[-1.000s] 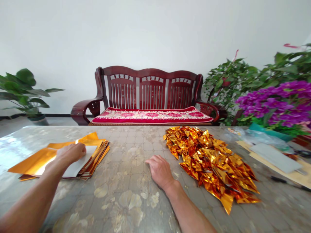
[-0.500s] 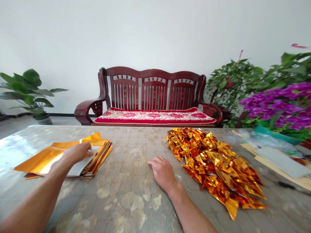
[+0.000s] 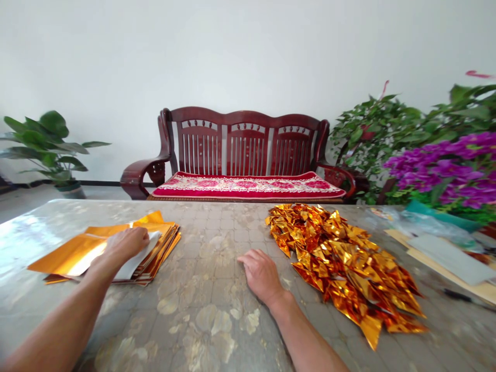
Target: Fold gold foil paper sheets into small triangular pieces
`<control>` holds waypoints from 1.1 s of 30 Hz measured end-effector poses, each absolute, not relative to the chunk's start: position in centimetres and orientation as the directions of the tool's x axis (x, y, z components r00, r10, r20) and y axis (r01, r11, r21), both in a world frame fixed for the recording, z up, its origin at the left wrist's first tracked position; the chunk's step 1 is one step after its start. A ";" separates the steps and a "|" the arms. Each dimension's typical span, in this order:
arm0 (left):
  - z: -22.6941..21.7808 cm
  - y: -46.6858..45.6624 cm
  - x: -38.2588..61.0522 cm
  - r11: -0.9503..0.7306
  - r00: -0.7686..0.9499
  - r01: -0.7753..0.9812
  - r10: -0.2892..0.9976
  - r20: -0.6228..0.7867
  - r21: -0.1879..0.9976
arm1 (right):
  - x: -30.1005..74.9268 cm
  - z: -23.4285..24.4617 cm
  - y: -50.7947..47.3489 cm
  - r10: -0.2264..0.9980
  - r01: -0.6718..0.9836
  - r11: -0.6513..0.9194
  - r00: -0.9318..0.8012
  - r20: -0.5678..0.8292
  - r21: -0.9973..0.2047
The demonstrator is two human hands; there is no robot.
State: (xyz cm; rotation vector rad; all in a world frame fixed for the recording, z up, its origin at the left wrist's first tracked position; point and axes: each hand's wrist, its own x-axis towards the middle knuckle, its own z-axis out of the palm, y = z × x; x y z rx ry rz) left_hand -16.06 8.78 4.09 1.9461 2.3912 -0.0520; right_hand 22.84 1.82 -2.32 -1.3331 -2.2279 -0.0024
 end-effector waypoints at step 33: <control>0.4 1.9 -2.2 -0.391 0.351 0.891 0.916 0.195 0.230 | 20.8 -0.8 0.7 0.704 0.661 0.708 -0.629 0.330 -0.250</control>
